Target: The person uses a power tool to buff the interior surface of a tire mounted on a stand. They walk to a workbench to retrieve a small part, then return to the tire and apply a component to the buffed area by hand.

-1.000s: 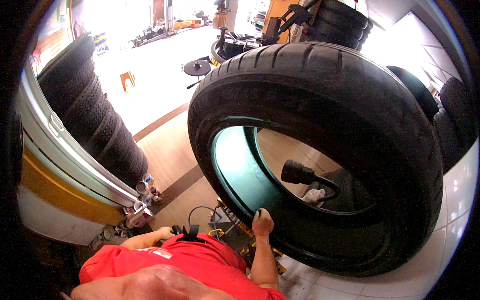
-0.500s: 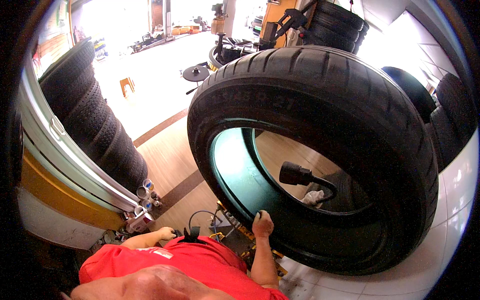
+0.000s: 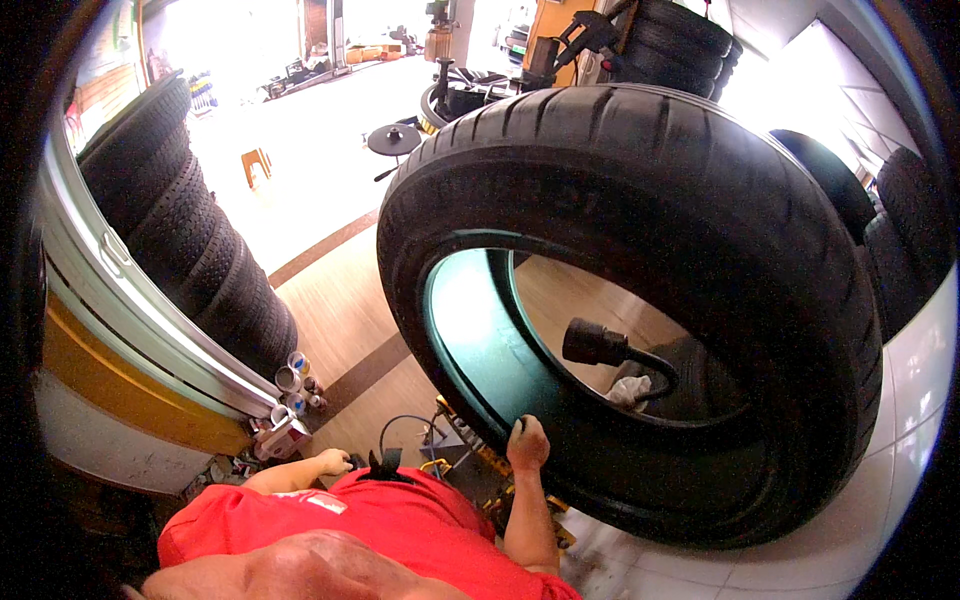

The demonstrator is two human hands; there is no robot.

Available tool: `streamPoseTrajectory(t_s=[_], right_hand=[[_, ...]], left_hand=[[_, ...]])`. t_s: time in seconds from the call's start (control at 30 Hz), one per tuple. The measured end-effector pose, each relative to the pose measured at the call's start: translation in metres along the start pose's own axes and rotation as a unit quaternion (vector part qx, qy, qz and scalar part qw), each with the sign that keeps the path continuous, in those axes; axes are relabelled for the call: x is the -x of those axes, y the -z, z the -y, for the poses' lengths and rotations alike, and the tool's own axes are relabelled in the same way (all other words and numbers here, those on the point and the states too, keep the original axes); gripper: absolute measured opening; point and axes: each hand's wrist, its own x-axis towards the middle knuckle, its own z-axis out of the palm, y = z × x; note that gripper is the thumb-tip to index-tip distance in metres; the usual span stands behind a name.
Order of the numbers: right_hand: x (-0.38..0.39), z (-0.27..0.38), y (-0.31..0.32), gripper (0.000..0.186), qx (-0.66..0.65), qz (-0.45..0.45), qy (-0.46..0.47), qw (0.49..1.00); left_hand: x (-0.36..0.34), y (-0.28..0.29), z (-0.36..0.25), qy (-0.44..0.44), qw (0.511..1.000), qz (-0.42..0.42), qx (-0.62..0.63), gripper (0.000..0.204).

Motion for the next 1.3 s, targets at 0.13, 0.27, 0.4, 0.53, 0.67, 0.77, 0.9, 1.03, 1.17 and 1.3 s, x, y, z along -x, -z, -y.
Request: streamPoseTrajectory(t_s=[0.13,0.27,0.4,0.53,0.67,0.77,0.9,1.03,1.17,1.3], right_hand=[[-0.003,-0.003,0.001,0.016,0.009,0.015,-0.006,1.0],[-0.006,0.0,-0.003,0.017,0.009,0.012,0.004,1.0],[-0.005,-0.016,-0.009,0.019,0.022,-0.003,0.004,1.0],[-0.007,-0.01,-0.004,0.021,0.035,0.046,-0.004,0.998],[-0.004,-0.014,0.0,0.018,0.047,0.044,-0.01,0.998],[-0.004,-0.017,-0.001,0.017,0.055,0.043,-0.02,0.997],[-0.005,-0.008,0.0,0.014,0.03,0.021,-0.012,0.999],[-0.005,-0.012,-0.004,0.014,0.041,0.019,-0.014,0.999],[-0.007,-0.007,0.001,0.015,0.043,0.048,-0.021,0.998],[-0.005,-0.01,0.0,0.015,0.041,0.039,-0.013,0.998]], left_hand=[[0.007,0.01,-0.016,0.004,1.0,0.016,0.003,0.042],[-0.005,0.0,0.0,-0.04,0.999,-0.012,-0.03,0.042],[-0.015,0.001,-0.008,-0.115,0.992,-0.047,-0.029,0.039],[-0.032,-0.016,0.026,-0.178,0.982,-0.051,-0.042,0.038],[-0.034,-0.013,0.02,-0.164,0.986,-0.004,-0.028,0.032],[-0.014,0.003,-0.008,-0.156,0.988,0.008,0.001,0.032],[-0.034,-0.013,0.041,-0.178,0.984,-0.023,-0.015,0.033],[-0.017,-0.014,0.021,-0.143,0.99,-0.023,0.004,0.038],[-0.015,-0.017,0.031,-0.13,0.99,-0.045,-0.013,0.04],[-0.008,-0.02,0.027,-0.165,0.985,-0.046,0.026,0.039]])
